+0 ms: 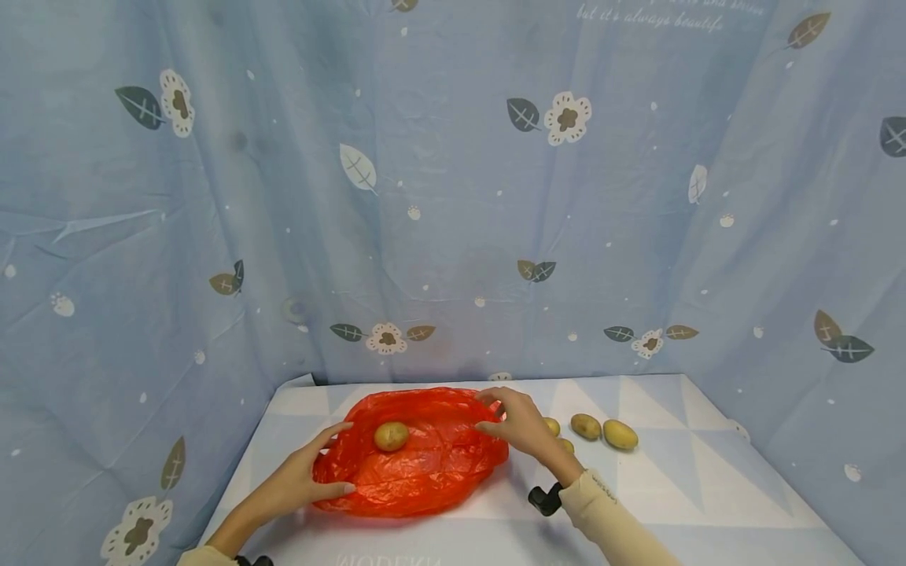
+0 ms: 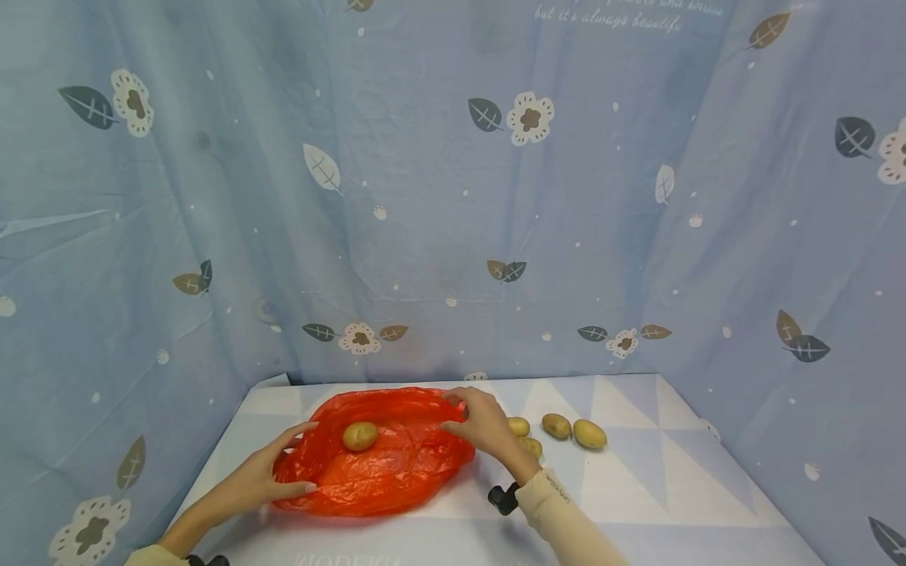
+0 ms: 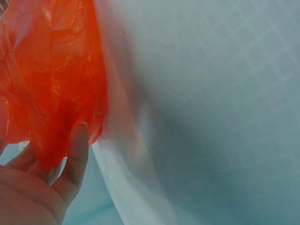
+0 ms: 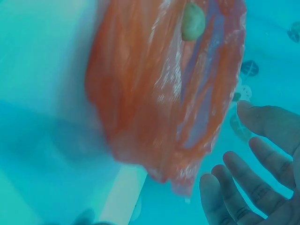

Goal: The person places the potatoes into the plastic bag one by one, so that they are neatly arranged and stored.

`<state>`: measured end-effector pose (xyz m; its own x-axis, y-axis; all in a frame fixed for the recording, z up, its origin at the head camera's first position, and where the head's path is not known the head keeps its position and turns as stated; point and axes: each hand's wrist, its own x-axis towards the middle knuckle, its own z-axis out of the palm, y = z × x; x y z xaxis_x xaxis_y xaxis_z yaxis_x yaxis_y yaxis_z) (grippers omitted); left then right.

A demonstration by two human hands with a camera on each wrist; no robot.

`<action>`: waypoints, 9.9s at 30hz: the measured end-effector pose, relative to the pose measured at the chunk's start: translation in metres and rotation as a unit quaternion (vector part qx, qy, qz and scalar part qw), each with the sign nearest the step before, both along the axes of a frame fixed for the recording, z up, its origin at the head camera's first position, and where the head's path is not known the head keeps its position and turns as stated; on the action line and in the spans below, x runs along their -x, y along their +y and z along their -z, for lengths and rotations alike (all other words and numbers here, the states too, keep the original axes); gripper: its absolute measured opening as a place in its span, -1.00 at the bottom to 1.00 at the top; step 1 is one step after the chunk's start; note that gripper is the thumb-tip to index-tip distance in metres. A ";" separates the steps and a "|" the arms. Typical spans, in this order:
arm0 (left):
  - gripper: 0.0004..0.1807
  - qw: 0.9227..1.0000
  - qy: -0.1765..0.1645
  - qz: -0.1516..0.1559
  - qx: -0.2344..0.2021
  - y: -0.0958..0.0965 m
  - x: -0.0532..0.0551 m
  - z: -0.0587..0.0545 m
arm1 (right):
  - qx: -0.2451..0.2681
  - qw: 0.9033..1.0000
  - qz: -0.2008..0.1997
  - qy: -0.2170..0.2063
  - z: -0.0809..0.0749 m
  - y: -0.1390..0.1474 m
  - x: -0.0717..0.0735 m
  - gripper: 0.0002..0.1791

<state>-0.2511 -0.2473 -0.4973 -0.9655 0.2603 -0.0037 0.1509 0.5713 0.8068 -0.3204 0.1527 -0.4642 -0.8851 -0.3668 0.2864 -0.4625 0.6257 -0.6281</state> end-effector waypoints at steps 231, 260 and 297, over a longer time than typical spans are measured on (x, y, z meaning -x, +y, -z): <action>0.06 0.999 0.017 0.027 0.007 0.006 -0.003 -0.002 | 0.011 0.995 -0.070 -0.074 0.059 -0.123 -0.016 -0.57; 0.03 0.999 0.027 0.035 0.015 0.008 -0.005 -0.006 | 0.006 0.997 -0.051 -0.062 0.067 -0.143 -0.015 -0.59; 0.05 1.000 -0.001 0.020 0.010 0.010 -0.003 -0.007 | 0.007 0.999 -0.048 -0.005 0.015 -0.002 -0.001 -0.58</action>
